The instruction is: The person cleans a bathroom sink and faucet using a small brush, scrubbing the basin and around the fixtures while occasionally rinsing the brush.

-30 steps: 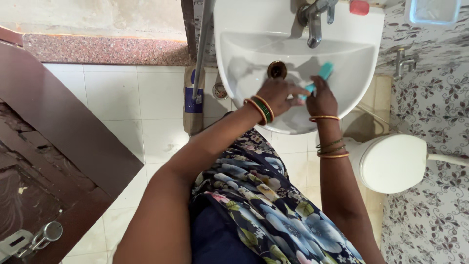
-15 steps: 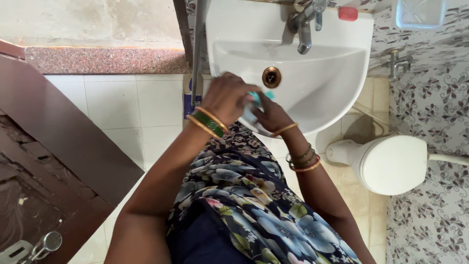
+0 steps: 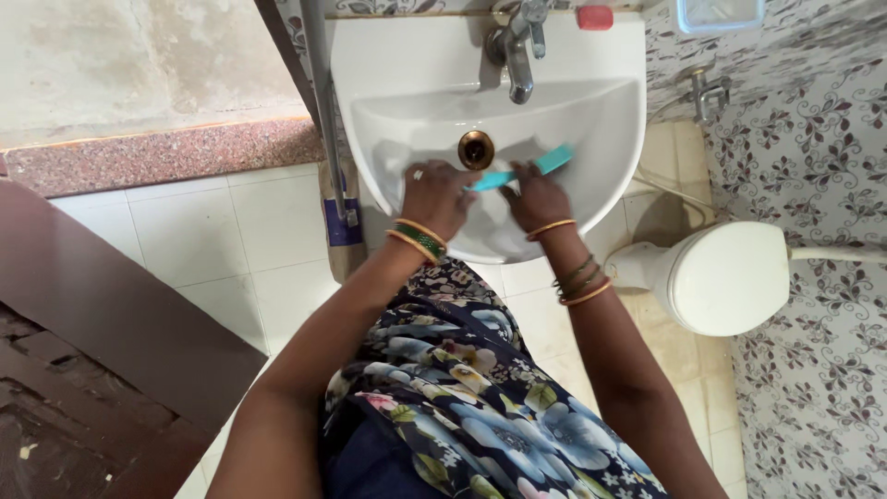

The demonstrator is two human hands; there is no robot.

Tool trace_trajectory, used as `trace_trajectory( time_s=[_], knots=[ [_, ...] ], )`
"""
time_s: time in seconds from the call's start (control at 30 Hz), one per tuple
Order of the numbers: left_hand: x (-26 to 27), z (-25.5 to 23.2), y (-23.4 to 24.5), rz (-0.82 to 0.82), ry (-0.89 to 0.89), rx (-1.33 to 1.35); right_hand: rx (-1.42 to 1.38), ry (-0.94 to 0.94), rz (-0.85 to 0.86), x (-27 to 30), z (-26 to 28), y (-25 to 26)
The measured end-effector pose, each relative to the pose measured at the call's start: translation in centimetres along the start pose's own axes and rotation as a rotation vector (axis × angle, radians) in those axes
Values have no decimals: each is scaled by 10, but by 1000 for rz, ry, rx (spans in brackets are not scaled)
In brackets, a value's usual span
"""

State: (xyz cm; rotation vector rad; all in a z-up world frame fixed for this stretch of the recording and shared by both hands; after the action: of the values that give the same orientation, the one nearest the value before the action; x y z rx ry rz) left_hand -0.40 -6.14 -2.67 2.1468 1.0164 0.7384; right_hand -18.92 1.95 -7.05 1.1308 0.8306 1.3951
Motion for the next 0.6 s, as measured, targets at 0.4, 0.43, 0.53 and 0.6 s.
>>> trace_trajectory(
  time_s=[0.4,0.43,0.53,0.6],
  knots=[
    [19,-13,30,-141,-42,-33,-385,247,-104,-16,-2,-47],
    [25,-17,49,-277,-89,-44,-386,250,-102,-21,11,-49],
    [37,-22,84,-342,-116,41,-726,43,131,-25,37,-54],
    [40,-26,96,-398,-135,77,-697,225,122,-23,56,-33]
  ],
)
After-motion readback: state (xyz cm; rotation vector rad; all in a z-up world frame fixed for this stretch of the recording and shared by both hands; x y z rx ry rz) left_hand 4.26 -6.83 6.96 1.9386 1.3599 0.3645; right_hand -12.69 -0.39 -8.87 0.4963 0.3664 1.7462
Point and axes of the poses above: each hand's wrist, its own x-axis away from the middle knuckle, its own y-axis out of the back of the hand, z = x × y, the point moved 5 cm from there along -x, towards the middle knuckle, and after that the axes turned 15 degrees about y, right-handed, at the moved point
